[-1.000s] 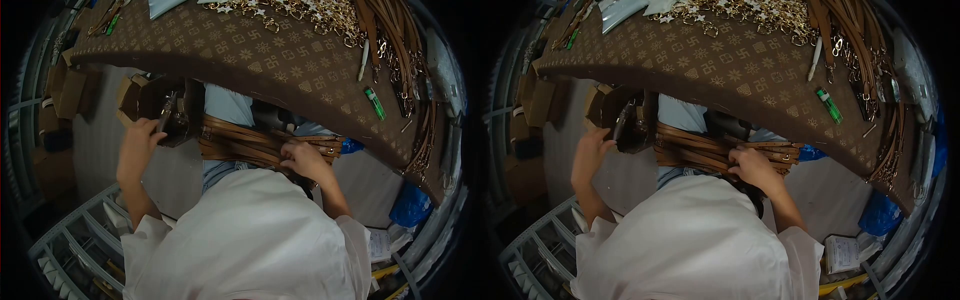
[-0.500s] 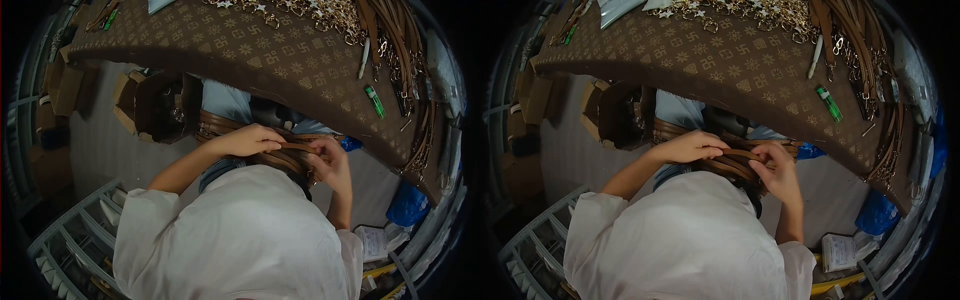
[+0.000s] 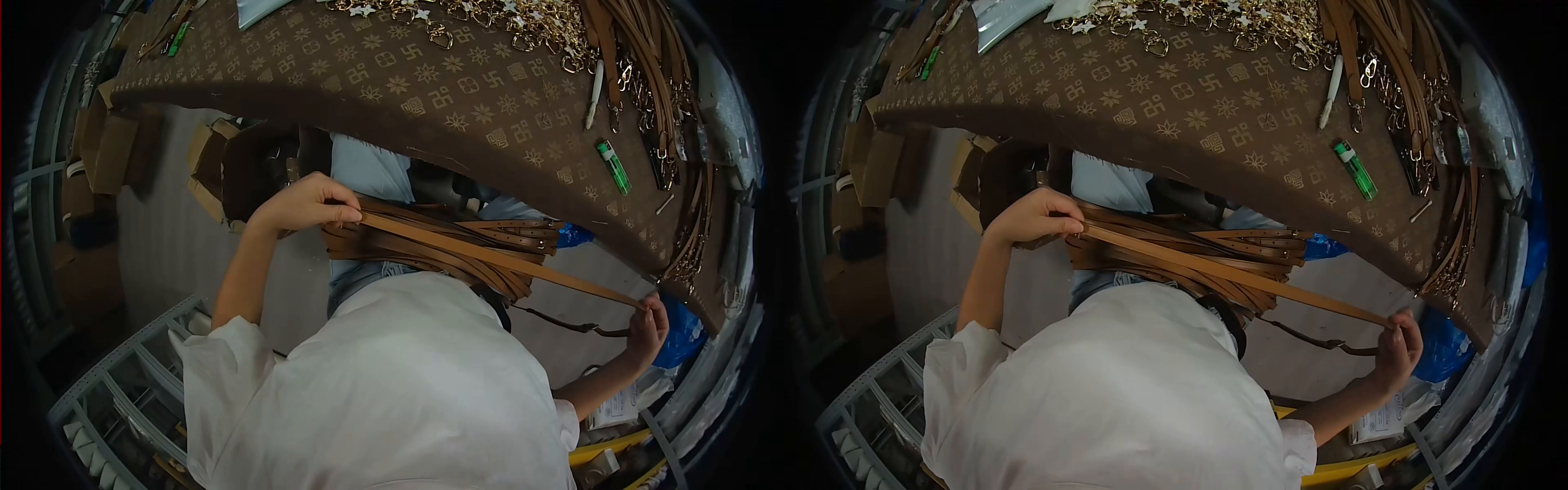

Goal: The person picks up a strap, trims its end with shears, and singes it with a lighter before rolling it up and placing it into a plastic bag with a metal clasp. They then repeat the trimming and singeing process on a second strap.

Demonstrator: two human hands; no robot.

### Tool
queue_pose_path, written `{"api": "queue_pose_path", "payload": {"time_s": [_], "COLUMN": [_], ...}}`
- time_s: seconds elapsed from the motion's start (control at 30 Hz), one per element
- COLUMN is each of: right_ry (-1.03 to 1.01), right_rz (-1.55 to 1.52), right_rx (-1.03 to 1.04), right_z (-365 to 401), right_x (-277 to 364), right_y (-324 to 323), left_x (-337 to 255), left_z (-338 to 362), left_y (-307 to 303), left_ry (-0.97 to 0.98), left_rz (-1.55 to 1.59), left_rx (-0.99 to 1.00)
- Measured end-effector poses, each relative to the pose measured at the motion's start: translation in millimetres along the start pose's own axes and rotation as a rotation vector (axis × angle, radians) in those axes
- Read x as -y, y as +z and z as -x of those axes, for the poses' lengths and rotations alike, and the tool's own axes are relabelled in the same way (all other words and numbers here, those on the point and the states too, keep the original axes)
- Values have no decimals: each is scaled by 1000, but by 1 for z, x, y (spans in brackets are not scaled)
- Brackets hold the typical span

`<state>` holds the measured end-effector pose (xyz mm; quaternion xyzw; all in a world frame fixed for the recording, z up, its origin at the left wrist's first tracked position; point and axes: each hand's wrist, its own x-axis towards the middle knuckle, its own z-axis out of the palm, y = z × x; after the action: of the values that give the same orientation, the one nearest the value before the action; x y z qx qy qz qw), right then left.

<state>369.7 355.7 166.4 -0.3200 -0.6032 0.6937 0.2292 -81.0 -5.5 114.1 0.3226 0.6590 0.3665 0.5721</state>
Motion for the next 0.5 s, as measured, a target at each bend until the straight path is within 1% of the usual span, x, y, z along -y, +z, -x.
{"api": "queue_pose_path", "payload": {"time_s": [0.03,0.1,0.13,0.17,0.2,0.23,0.27,0.3,0.33,0.37,0.4,0.47,0.5], "right_ry": [-40,-84,-96,-107,-110,-147,-184,-188,-84,20,15,109,102], "right_rz": [42,84,183,281,281,477,672,671,745,818,817,813,812], "right_rx": [-5,-11,-81,-151,-153,-157,-161,-161,-169,-176,-176,-58,-61], "right_z": [6,19,25,29,32,34,34,33,30,28,24,9,1], "right_x": [7,22,29,36,42,47,52,58,64,66,63,50,45], "right_y": [-8,-20,-24,-27,-29,-32,-35,-37,-39,-40,-37,-25,-15], "left_x": [-1,-5,-6,-6,-7,-10,-14,-19,-22,-26,-30,-38,-44], "left_z": [3,7,8,9,10,11,13,14,16,17,19,23,25], "left_y": [-4,-11,-13,-15,-17,-16,-15,-15,-15,-16,-16,-13,-12], "left_ry": [-1,-98,-95,-59,-23,-20,26,73,76,125,173,206,239], "left_rz": [-2,-81,-83,-78,-72,-74,-86,-99,-101,-137,-173,-157,-143], "left_rx": [-3,1,1,16,31,30,25,19,16,6,-3,-31,-55]}}
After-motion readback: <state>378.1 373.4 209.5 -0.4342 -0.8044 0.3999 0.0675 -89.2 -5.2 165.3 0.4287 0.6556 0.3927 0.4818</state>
